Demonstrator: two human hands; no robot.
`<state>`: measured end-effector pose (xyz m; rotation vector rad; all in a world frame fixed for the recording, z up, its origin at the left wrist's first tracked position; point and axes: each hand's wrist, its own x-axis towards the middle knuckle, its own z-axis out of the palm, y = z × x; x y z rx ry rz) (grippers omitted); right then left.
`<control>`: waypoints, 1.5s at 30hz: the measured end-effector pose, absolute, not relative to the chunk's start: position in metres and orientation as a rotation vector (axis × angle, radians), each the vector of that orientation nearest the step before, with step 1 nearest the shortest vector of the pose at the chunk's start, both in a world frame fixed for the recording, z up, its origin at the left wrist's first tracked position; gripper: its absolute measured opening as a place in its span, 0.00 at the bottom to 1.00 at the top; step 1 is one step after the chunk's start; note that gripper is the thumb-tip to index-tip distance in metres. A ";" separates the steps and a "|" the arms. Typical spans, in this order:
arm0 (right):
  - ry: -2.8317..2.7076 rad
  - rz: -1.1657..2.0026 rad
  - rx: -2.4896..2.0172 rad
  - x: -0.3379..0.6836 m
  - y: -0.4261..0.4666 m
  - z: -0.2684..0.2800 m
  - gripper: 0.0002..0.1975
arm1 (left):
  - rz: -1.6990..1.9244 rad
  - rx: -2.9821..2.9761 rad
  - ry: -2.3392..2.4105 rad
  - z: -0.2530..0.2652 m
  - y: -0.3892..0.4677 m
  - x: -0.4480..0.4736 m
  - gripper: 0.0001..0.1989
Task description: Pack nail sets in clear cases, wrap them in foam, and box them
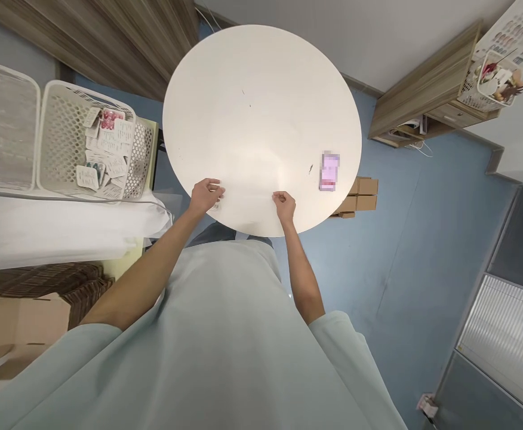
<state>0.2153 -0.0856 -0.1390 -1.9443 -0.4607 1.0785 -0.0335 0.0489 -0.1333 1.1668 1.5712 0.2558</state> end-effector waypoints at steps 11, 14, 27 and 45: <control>-0.528 1.051 -2.003 0.222 -0.084 -0.155 0.14 | -0.151 1.925 1.402 -0.148 0.054 -0.087 0.30; -0.556 1.036 -2.040 0.229 -0.084 -0.163 0.14 | -0.292 2.029 1.281 -0.151 0.044 -0.101 0.39; -0.611 0.968 -2.218 0.249 -0.087 -0.175 0.11 | -0.173 2.032 1.163 -0.138 0.018 -0.067 0.37; -0.475 1.152 -2.297 0.206 -0.153 -0.166 0.06 | -0.424 2.311 0.891 -0.172 -0.002 0.004 0.37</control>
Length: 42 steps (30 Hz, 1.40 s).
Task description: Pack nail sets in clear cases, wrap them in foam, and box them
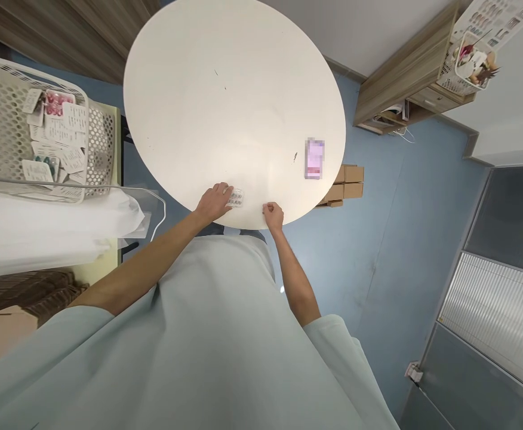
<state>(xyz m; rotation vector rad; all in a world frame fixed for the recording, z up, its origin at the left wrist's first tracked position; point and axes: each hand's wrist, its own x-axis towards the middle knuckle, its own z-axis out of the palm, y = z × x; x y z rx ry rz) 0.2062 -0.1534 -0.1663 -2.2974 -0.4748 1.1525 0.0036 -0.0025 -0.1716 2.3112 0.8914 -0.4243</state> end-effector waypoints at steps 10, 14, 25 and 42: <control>-0.972 1.132 -2.211 0.169 -0.125 -0.132 0.09 | -0.320 2.238 0.942 -0.167 -0.007 0.001 0.40; -1.169 1.213 -2.197 0.144 -0.101 -0.134 0.11 | -0.136 1.999 1.155 -0.160 -0.011 -0.009 0.32; -1.511 1.358 -2.271 0.109 -0.069 -0.158 0.16 | -0.152 1.481 1.551 -0.159 -0.014 -0.011 0.15; -0.795 1.284 -2.359 0.151 -0.097 -0.170 0.14 | -0.226 1.588 1.608 -0.196 -0.008 -0.012 0.14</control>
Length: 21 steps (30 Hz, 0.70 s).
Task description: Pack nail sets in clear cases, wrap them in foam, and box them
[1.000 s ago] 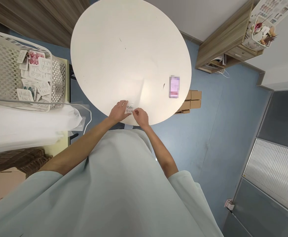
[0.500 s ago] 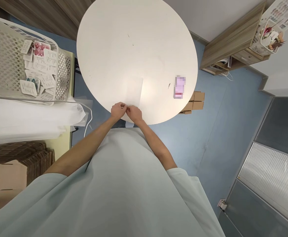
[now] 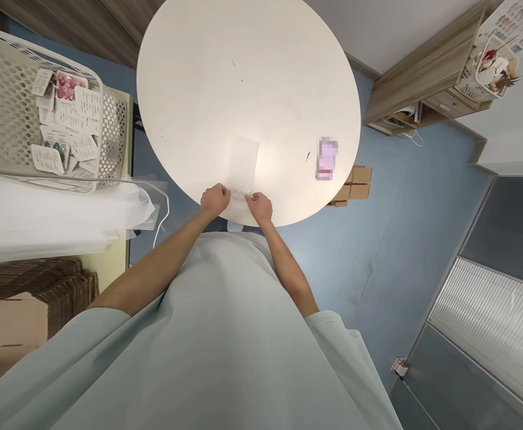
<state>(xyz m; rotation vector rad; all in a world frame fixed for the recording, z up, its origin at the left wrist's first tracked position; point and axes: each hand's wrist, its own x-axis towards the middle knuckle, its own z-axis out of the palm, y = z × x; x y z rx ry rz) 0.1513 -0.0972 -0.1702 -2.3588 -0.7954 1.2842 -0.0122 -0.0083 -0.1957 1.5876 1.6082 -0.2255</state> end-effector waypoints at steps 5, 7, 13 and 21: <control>-0.786 1.379 -2.284 0.145 -0.091 -0.174 0.14 | -0.306 1.604 1.588 -0.187 -0.009 -0.009 0.20; -0.789 1.368 -2.295 0.145 -0.091 -0.174 0.15 | -0.263 1.664 1.591 -0.181 -0.012 -0.008 0.23; -0.741 1.400 -2.262 0.148 -0.092 -0.176 0.16 | -0.066 2.092 1.144 -0.158 -0.017 -0.011 0.31; -0.742 1.465 -2.171 0.159 -0.094 -0.176 0.26 | -0.209 2.232 0.702 -0.162 -0.024 -0.026 0.42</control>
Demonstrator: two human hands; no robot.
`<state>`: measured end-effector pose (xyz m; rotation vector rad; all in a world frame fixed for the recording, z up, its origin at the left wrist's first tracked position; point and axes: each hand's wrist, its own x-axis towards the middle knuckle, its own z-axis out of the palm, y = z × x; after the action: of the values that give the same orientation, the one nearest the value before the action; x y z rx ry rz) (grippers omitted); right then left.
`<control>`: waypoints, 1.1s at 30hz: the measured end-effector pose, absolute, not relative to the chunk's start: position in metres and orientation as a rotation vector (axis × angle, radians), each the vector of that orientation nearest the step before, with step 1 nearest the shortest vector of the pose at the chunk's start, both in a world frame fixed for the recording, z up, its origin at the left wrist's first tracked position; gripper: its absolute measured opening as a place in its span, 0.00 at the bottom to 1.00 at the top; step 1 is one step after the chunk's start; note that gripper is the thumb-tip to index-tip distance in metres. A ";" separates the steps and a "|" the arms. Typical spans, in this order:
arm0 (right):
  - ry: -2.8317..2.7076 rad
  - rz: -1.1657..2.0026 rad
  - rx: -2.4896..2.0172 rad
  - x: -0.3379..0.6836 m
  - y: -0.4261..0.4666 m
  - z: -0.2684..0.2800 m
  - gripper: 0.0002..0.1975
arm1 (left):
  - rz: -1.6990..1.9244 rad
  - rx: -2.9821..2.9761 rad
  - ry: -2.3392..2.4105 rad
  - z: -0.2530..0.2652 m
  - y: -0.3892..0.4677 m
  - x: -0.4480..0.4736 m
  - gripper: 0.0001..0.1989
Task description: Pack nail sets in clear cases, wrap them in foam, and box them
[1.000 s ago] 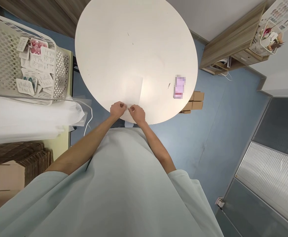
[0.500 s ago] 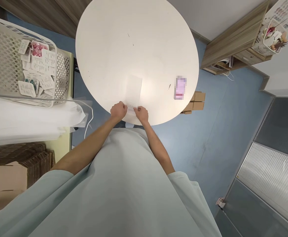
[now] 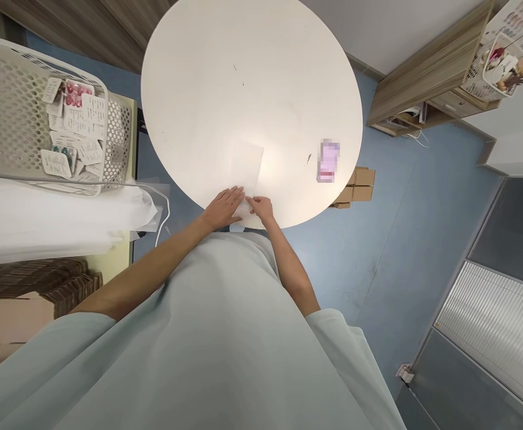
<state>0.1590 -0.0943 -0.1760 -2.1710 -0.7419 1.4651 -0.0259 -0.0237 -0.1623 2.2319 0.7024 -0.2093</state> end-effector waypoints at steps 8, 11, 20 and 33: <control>-1.212 1.189 -2.316 0.170 -0.104 -0.157 0.16 | -0.260 2.202 0.849 -0.165 -0.028 -0.018 0.38; -1.568 1.167 -2.196 0.173 -0.107 -0.149 0.26 | -0.279 2.166 0.885 -0.166 -0.025 -0.015 0.37; -1.504 1.287 -2.081 0.178 -0.104 -0.152 0.24 | -0.144 1.889 1.084 -0.168 -0.016 -0.016 0.33; -1.207 1.178 -2.219 0.172 -0.076 -0.171 0.17 | 0.027 1.380 1.585 -0.168 0.003 -0.009 0.21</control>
<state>0.1717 -0.0756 -0.1711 -2.2187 -1.2073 1.1784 -0.0092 0.0030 -0.1684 1.3795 1.5850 0.0273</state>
